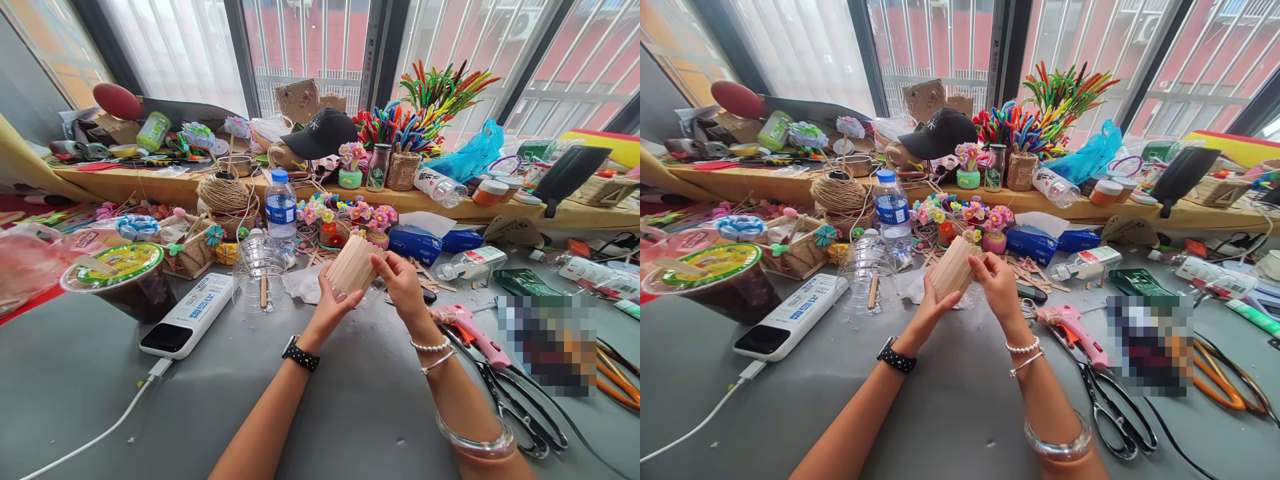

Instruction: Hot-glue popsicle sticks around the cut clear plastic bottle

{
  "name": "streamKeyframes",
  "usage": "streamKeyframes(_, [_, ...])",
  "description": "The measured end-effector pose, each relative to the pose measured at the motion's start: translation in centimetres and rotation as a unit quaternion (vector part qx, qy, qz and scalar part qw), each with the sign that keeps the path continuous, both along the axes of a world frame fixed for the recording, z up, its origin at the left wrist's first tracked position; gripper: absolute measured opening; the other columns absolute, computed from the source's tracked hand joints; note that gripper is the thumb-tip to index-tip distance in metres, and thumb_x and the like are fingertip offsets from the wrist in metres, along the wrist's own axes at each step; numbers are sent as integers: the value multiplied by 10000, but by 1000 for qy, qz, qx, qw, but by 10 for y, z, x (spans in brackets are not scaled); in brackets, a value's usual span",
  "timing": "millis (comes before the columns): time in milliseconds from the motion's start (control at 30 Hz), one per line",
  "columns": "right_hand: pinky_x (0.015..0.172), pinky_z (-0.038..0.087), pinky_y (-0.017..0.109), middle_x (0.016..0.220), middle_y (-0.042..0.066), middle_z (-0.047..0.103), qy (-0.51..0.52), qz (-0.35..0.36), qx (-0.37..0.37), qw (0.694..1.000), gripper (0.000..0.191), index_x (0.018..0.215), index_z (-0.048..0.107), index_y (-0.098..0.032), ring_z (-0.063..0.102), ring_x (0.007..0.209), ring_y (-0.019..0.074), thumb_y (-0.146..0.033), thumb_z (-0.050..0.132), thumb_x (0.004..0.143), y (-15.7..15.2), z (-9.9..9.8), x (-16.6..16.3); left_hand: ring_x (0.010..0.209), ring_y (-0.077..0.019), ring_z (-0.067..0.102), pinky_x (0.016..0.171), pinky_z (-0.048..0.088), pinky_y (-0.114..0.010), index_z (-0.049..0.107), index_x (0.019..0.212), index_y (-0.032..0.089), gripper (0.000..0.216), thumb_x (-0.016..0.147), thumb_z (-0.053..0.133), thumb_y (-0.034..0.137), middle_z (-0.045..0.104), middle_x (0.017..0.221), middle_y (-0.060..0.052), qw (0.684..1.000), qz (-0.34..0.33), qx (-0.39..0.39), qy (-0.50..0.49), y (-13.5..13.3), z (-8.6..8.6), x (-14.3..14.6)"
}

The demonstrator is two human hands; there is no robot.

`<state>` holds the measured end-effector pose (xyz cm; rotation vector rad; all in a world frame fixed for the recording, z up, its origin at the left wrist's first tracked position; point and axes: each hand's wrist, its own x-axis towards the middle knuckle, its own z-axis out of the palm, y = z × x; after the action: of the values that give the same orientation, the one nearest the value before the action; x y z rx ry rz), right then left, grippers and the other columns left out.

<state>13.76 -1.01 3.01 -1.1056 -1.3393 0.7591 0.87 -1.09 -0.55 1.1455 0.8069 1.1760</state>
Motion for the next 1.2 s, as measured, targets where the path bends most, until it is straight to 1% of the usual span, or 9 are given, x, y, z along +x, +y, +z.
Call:
streamKeyframes(67, [589,388,219,682,-16,524,30,-1,12,999,252,835,521,-193,465,632,99,-414,509,715,1,-2,-2,1008,-228,489,774,446,-343,152,1171,233,796,568,655,367,337,1235,-121,1000,0,2,1,1,-1,0])
streamKeyframes(133, [597,396,221,767,-6,545,42,-10,25,999,324,985,499,-219,473,659,100,-399,516,715,2,-3,-4,1020,-225,482,780,443,-334,154,1161,231,778,576,650,361,318,1250,-123,1000,-1,7,-1,1,-1,0])
streamKeyframes(200, [602,396,221,824,4,547,32,-26,33,999,354,1038,502,-234,464,667,97,-393,510,722,2,-4,-5,1025,-226,481,786,440,-330,140,1163,223,782,582,646,358,309,1257,-135,1000,-6,10,0,2,-1,-1])
streamKeyframes(300, [588,394,219,836,7,541,27,-36,30,999,358,1051,522,-241,445,649,91,-392,504,727,1,-6,-6,1042,-230,474,803,431,-328,125,1168,215,786,594,644,354,284,1278,-148,1000,-19,9,9,3,-1,-3])
streamKeyframes(433, [550,382,209,749,-10,529,41,-32,28,998,352,1038,538,-242,422,604,80,-389,515,719,0,-6,-6,1061,-241,461,806,428,-334,109,1176,207,796,603,639,363,265,1291,-163,999,-23,13,22,3,-1,-4])
streamKeyframes(600, [530,376,199,736,-15,531,52,-26,23,998,345,1022,546,-236,419,590,75,-388,522,713,0,-6,-6,1053,-226,471,813,424,-323,93,1190,206,797,622,629,364,279,1286,-161,999,-30,14,38,3,-1,-6])
streamKeyframes(800, [534,375,197,691,-22,508,49,-30,26,998,340,1021,547,-229,417,580,73,-383,518,719,-1,-5,-6,1027,-220,494,803,432,-315,88,1197,202,808,620,632,359,347,1249,-159,999,-28,15,27,2,0,-6])
streamKeyframes(1067, [643,412,237,762,2,552,-40,-56,27,997,365,1001,539,-215,490,675,110,-431,512,708,-1,-1,-1,1033,-222,486,780,452,-317,150,1163,236,764,587,636,363,319,1268,-122,999,-7,28,31,4,0,-6])
streamKeyframes(1200, [632,410,241,780,17,560,-82,-48,-7,995,383,929,532,-181,506,679,120,-466,536,673,-2,5,8,1029,-214,485,806,442,-319,170,1161,234,752,583,635,356,325,1258,-121,998,5,50,35,4,1,-8])
